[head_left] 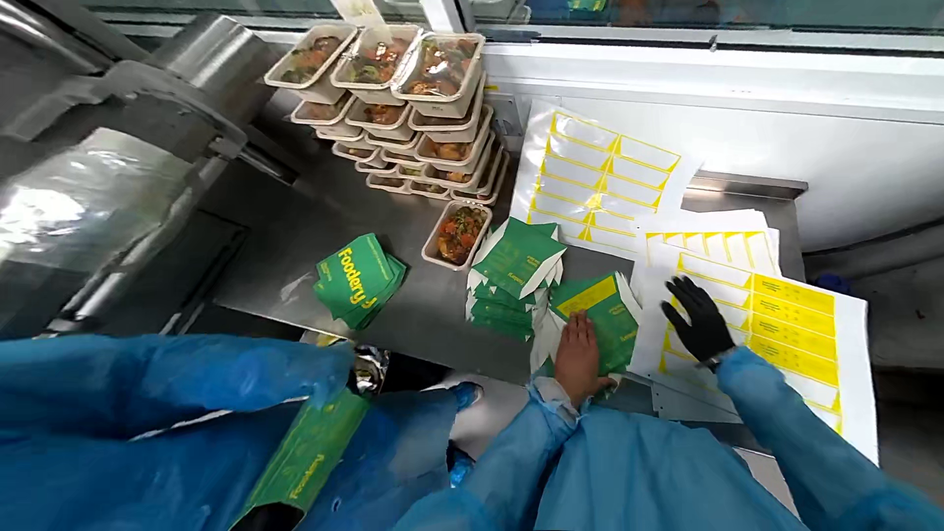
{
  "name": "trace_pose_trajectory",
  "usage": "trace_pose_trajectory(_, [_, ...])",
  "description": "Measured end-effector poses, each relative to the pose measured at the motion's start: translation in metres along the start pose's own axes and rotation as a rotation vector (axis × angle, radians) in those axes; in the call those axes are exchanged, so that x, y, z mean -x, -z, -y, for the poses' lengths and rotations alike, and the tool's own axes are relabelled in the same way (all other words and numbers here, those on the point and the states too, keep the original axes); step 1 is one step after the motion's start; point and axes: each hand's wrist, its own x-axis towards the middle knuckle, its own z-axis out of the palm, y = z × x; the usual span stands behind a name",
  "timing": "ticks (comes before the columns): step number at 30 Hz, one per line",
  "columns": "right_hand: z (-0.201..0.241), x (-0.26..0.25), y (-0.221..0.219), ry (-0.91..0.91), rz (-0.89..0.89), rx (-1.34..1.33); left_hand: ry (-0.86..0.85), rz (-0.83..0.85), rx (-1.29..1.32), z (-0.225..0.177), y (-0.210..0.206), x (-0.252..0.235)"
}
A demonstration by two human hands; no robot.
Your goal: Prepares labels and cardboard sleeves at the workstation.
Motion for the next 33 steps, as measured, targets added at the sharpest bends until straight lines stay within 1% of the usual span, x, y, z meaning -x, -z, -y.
trace_pose_trajectory(4, [-0.036,0.073,-0.008,-0.089,-0.064,0.029,-0.012,0.217,-0.103,-0.008,0.024,0.000])
trace_pose_trajectory(8, [-0.041,0.112,-0.013,-0.139,-0.118,0.031,-0.037,0.372,-0.197,-0.017,0.041,0.003])
trace_pose_trajectory(10, [-0.038,0.118,-0.016,-0.154,-0.130,0.045,-0.103,0.381,-0.214,-0.015,0.046,0.005])
trace_pose_trajectory(11, [-0.038,0.119,-0.020,-0.151,-0.134,0.054,-0.128,0.344,-0.199,-0.011,0.049,0.007])
trace_pose_trajectory(12, [-0.039,0.120,-0.024,-0.145,-0.134,0.060,-0.137,0.283,-0.170,-0.006,0.051,0.010])
trace_pose_trajectory(13, [-0.040,0.122,-0.028,-0.139,-0.128,0.064,-0.139,0.176,-0.134,-0.002,0.054,0.016])
trace_pose_trajectory(14, [-0.040,0.122,-0.029,-0.139,-0.118,0.071,-0.139,0.006,-0.088,0.003,0.058,0.025])
trace_pose_trajectory(15, [-0.038,0.122,-0.028,-0.140,-0.112,0.077,-0.133,-0.209,-0.027,0.007,0.065,0.035])
trace_pose_trajectory(17, [-0.035,0.124,-0.026,-0.155,-0.107,0.077,-0.107,-0.638,0.088,0.018,0.090,0.058])
trace_pose_trajectory(18, [-0.035,0.126,-0.025,-0.167,-0.106,0.078,-0.093,-0.801,0.102,0.027,0.105,0.068])
trace_pose_trajectory(20, [-0.036,0.131,-0.026,-0.190,-0.113,0.081,-0.046,-1.043,0.081,0.052,0.135,0.084])
trace_pose_trajectory(21, [-0.037,0.133,-0.028,-0.198,-0.118,0.086,-0.006,-1.138,0.056,0.066,0.149,0.088])
trace_pose_trajectory(22, [-0.039,0.135,-0.031,-0.201,-0.120,0.095,0.048,-1.204,0.016,0.083,0.161,0.089])
trace_pose_trajectory(23, [-0.042,0.136,-0.035,-0.198,-0.115,0.104,0.111,-1.233,-0.027,0.101,0.171,0.088])
trace_pose_trajectory(26, [-0.045,0.139,-0.038,-0.187,-0.067,0.135,0.268,-1.228,-0.113,0.160,0.190,0.073])
trace_pose_trajectory(28, [-0.033,0.135,-0.031,-0.172,0.018,0.190,0.357,-1.170,-0.145,0.198,0.197,0.059])
trace_pose_trajectory(31, [0.014,0.125,-0.005,-0.210,0.292,0.278,0.425,-0.949,-0.154,0.239,0.211,0.051])
trace_pose_trajectory(33, [0.027,0.128,0.008,-0.274,0.405,0.285,0.452,-0.790,-0.112,0.253,0.203,0.032])
